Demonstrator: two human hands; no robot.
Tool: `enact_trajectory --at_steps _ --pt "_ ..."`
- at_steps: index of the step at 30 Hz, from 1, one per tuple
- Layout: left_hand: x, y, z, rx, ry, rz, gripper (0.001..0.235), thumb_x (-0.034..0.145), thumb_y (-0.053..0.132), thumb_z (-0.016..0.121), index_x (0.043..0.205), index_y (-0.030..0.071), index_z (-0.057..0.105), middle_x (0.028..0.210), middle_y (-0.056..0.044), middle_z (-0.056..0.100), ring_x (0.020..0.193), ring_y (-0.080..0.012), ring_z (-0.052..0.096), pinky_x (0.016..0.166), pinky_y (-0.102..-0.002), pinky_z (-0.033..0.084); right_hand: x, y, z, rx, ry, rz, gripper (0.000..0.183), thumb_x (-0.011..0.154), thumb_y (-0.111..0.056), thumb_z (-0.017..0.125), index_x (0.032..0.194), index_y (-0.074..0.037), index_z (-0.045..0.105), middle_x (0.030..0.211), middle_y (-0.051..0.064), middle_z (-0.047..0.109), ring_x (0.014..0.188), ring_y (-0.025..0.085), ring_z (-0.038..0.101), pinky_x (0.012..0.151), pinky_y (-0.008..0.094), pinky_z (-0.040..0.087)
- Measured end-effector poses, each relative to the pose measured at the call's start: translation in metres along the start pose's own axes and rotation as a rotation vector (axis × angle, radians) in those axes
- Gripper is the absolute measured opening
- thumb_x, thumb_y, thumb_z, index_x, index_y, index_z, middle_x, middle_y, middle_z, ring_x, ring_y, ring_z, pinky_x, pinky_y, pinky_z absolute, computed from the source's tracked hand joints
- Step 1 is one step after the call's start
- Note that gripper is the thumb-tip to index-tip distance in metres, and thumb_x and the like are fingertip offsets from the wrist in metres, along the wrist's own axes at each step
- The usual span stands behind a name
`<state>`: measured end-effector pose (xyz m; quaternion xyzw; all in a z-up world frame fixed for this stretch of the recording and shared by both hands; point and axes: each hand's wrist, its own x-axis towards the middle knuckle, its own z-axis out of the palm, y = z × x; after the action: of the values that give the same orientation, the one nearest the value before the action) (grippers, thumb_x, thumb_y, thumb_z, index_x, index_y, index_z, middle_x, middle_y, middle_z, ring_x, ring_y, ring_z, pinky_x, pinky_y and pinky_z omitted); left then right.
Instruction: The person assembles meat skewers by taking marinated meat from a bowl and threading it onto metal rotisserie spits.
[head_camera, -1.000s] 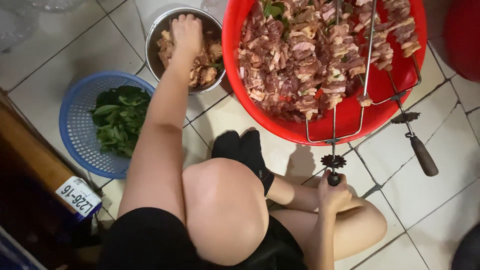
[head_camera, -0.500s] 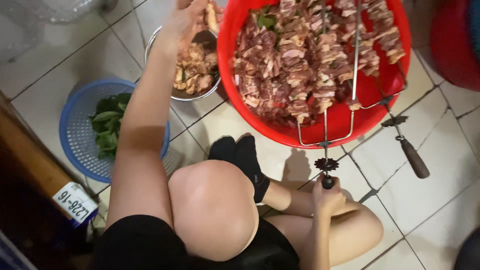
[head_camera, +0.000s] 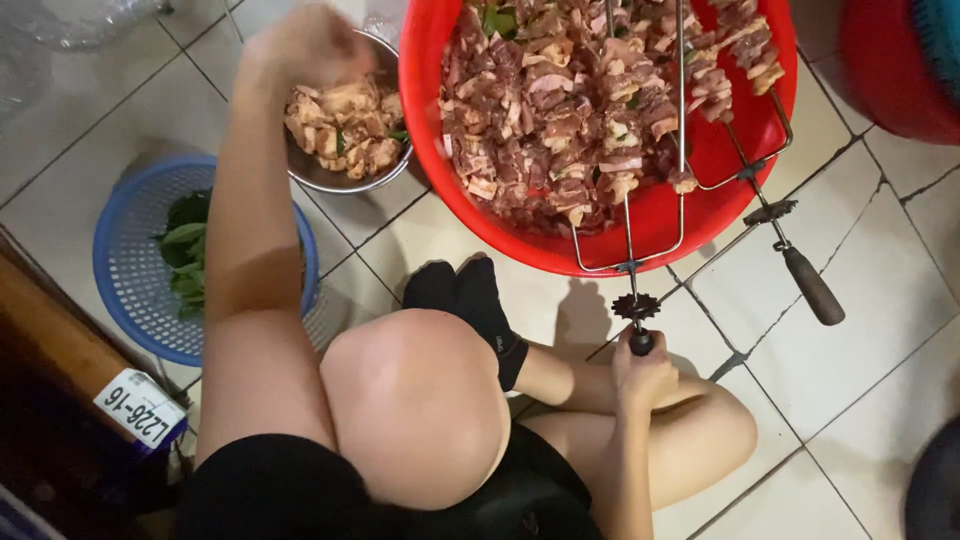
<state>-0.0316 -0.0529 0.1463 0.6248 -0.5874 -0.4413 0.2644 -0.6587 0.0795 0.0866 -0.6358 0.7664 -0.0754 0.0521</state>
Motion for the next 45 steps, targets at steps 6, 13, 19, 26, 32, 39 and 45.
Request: enact_trajectory --at_steps 6,13,19,26,32,39,45 --pt "0.023 0.031 0.034 -0.016 0.300 0.120 0.032 0.104 0.029 0.071 0.122 0.002 0.071 0.110 -0.008 0.073 0.103 -0.0228 0.070 0.084 -0.037 0.058 -0.001 -0.004 -0.003 0.046 -0.001 0.012 0.034 0.090 -0.044 0.074 0.090 -0.010 0.073 0.076 0.020 0.072 0.072 0.042 0.072 0.068 0.051 0.056" --pt "0.158 0.078 0.175 -1.174 0.462 -0.113 0.043 0.108 0.031 0.057 0.143 0.008 0.048 0.133 0.000 0.054 0.123 -0.0165 0.052 0.104 -0.040 0.041 -0.005 -0.005 0.000 0.036 0.006 0.007 0.034 0.097 -0.043 0.073 0.093 -0.009 0.072 0.077 0.019 0.072 0.071 0.040 0.072 0.065 0.049 0.056" --pt "0.188 0.078 0.210 -0.727 0.793 0.157 0.035 0.111 0.027 0.057 0.132 -0.002 0.059 0.128 -0.019 0.071 0.120 -0.0319 0.063 0.108 -0.044 0.050 -0.009 0.002 0.020 -0.009 0.143 0.002 0.033 0.093 -0.045 0.076 0.092 -0.012 0.072 0.075 0.015 0.073 0.065 0.038 0.071 0.057 0.047 0.053" --pt "0.096 0.145 0.220 -0.843 0.617 0.006 0.056 0.112 0.041 0.042 0.157 0.015 0.023 0.161 -0.008 0.026 0.148 -0.0264 0.024 0.115 -0.052 0.029 -0.013 0.000 0.024 0.019 0.156 0.072 0.033 0.095 -0.044 0.077 0.093 -0.012 0.071 0.077 0.011 0.074 0.060 0.030 0.070 0.054 0.040 0.053" --pt "0.104 0.133 0.263 -0.962 0.637 0.071 0.070 0.112 0.054 0.046 0.153 -0.003 0.040 0.111 -0.016 0.053 0.087 -0.0218 0.057 0.074 -0.044 0.050 -0.019 -0.021 0.009 0.181 0.207 0.067 0.029 0.091 -0.038 0.079 0.095 -0.011 0.072 0.081 0.011 0.075 0.068 0.030 0.071 0.063 0.041 0.054" --pt "0.112 0.144 0.212 -1.079 0.554 0.101 0.091 0.102 0.063 0.043 0.170 0.011 0.012 0.105 -0.025 0.059 0.083 -0.0298 0.058 0.074 -0.049 0.051 -0.017 -0.061 -0.006 0.194 0.133 0.140 0.039 0.089 -0.048 0.078 0.094 -0.010 0.072 0.078 0.013 0.074 0.071 0.038 0.071 0.064 0.047 0.054" --pt "0.147 0.124 0.129 -1.376 0.484 0.494 0.081 0.104 0.066 0.034 0.159 0.007 0.033 0.154 -0.008 0.049 0.146 -0.0241 0.043 0.123 -0.045 0.032 -0.013 -0.060 -0.014 0.257 0.054 0.200 0.041 0.087 -0.052 0.077 0.097 -0.012 0.074 0.076 0.015 0.073 0.071 0.037 0.071 0.067 0.046 0.055"
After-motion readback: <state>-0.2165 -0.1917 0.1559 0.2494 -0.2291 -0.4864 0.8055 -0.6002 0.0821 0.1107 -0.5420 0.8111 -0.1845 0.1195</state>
